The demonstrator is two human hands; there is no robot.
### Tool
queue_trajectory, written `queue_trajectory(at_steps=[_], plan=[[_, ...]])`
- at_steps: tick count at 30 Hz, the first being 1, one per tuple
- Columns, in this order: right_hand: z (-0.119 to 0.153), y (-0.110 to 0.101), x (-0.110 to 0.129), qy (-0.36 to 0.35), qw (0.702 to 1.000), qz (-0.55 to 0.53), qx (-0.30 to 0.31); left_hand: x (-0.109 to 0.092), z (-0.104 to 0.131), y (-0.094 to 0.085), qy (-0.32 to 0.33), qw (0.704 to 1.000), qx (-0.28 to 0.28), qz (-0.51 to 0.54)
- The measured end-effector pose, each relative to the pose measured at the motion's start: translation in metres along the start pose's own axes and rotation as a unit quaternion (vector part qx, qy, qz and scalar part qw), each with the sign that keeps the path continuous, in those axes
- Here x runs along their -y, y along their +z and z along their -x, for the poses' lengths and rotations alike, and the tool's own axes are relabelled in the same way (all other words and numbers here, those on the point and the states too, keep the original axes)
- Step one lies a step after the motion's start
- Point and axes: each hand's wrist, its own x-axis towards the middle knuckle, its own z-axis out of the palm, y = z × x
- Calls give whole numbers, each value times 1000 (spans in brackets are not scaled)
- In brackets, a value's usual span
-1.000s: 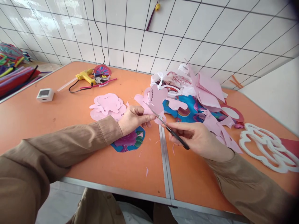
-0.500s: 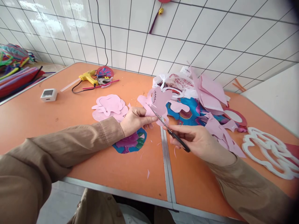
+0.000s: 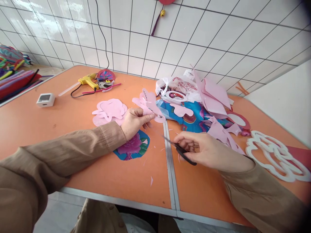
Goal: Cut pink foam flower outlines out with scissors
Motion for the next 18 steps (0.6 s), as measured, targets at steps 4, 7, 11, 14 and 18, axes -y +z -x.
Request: queue_trajectory(at_steps=[4, 7, 11, 14, 18], plan=[[-2, 3, 9, -48, 988, 147, 30, 0, 0, 0, -6, 1000, 5, -13], [-3, 2, 14, -78, 977, 194, 48, 0, 2, 0, -5, 999, 38, -22], [-3, -5, 16, -112, 973, 189, 78, -2, 5, 0, -8, 997, 69, -23], [-3, -12, 19, -129, 978, 162, 39, -3, 6, 1, -10, 997, 72, -19], [-10, -21, 26, -91, 987, 133, -16, -6, 7, 2, -6, 996, 83, -18]])
